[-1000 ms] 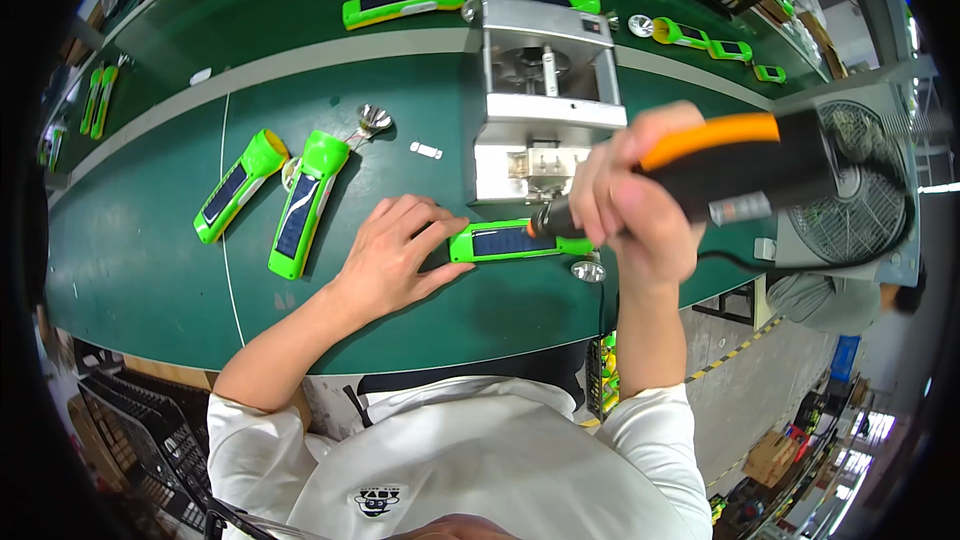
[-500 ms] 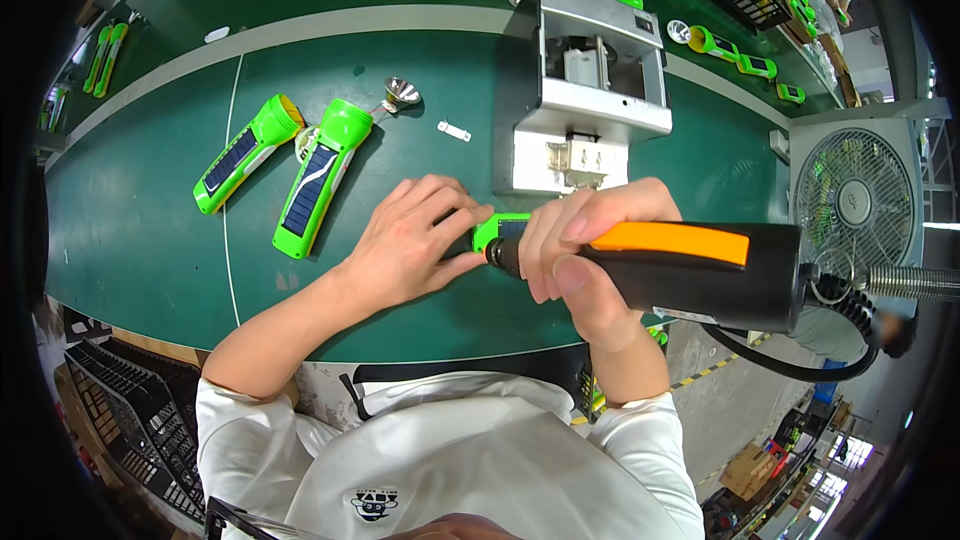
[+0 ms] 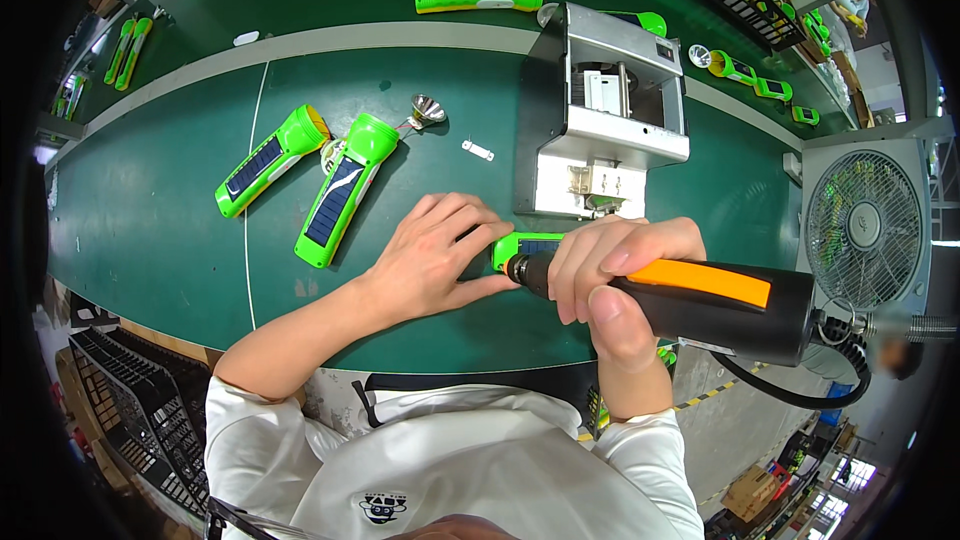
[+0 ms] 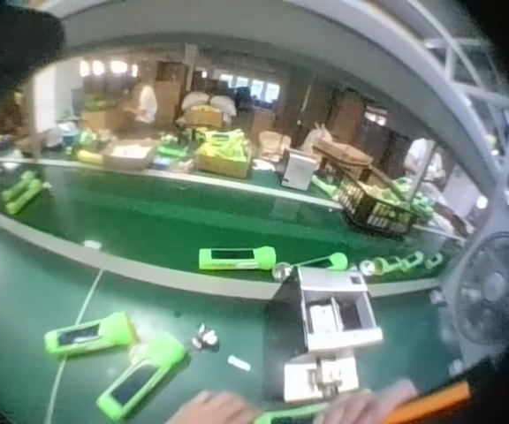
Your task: The person assembles green solar-powered flashlights on a production line by securing flashlight housings, solar panel modules, and flashlight reflectors with an electric screwdriver.
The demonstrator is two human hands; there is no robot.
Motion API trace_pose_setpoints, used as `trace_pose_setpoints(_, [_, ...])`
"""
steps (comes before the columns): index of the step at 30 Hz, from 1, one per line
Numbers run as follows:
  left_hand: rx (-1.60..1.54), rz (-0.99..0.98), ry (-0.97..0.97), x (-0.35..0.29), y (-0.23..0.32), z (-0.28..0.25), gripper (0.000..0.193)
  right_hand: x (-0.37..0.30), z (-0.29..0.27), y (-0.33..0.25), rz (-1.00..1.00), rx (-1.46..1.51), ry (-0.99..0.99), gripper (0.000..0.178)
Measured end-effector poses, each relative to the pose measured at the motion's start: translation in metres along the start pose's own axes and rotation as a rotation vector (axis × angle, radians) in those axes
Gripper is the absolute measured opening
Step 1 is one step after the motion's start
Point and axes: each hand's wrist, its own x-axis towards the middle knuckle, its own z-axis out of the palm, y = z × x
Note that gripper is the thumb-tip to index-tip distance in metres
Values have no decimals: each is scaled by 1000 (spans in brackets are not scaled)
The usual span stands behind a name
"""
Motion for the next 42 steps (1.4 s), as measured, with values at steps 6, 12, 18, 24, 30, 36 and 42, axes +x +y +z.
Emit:
trace_pose_setpoints(6, [-52,28,62,1,0,0,40,0,-1,-4,-22,-2,2,28])
trace_pose_setpoints(12, [-100,78,104,1,-1,3,28,-2,-2,-5,-28,6,23,27])
trace_pose_setpoints(18, [-137,98,110,0,-2,6,24,-5,-1,-4,-30,7,39,28])
trace_pose_setpoints(24, [-161,40,82,3,5,0,37,-6,-1,-5,-45,-19,19,28])
trace_pose_setpoints(30, [-155,21,49,3,5,1,52,-9,-1,-1,-39,-30,23,28])
trace_pose_setpoints(36, [-162,9,29,3,6,0,55,-10,-1,1,-43,-32,15,28])
trace_pose_setpoints(42, [-160,10,25,4,5,0,54,-9,-1,-1,-52,-64,14,27])
